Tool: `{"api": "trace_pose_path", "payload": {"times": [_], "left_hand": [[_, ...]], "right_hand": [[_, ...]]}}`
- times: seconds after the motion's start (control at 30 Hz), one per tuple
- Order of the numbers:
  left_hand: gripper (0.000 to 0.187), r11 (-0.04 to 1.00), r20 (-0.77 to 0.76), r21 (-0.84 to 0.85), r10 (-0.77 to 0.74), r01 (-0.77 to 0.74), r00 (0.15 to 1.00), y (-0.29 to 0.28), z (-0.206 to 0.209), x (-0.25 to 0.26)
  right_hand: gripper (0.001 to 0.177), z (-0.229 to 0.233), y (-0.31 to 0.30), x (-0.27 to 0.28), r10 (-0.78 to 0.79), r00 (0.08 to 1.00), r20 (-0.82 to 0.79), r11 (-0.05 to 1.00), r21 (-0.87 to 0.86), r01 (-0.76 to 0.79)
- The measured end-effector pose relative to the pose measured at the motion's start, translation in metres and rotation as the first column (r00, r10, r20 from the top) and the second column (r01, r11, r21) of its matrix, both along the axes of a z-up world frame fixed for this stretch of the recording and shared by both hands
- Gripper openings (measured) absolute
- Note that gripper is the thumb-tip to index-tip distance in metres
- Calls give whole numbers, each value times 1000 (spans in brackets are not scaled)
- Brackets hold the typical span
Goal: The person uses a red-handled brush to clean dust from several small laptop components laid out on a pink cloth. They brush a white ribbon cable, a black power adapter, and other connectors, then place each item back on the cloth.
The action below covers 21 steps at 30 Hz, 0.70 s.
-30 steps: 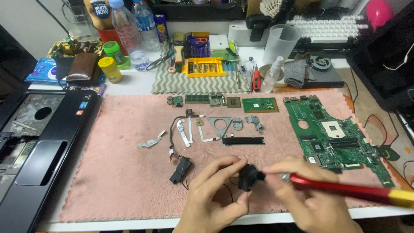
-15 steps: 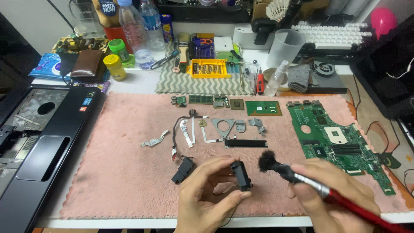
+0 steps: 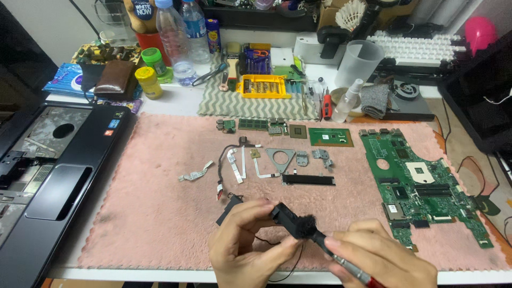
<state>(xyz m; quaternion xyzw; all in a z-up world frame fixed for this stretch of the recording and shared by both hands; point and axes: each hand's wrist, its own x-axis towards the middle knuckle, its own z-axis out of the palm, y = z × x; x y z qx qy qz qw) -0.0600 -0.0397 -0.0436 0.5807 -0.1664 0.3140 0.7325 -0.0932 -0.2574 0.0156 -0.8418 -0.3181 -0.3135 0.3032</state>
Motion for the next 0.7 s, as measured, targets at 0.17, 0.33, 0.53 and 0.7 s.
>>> {"api": "trace_pose_path", "payload": {"times": [0.17, 0.33, 0.53, 0.7], "left_hand": [[56, 1000, -18, -3, -17, 17, 1000, -1, 6, 0], [57, 999, -22, 39, -13, 14, 1000, -2, 5, 1], [59, 999, -15, 19, -26, 26, 1000, -2, 8, 0], [60, 997, -21, -18, -80, 80, 997, 1, 3, -3]], "right_hand": [[29, -1, 0, 2, -11, 1000, 10, 1000, -14, 12], [26, -1, 7, 7, 41, 999, -19, 986, 163, -37], [30, 4, 19, 10, 15, 1000, -13, 960, 280, -11], [25, 12, 20, 6, 50, 990, -133, 964, 264, -13]]}}
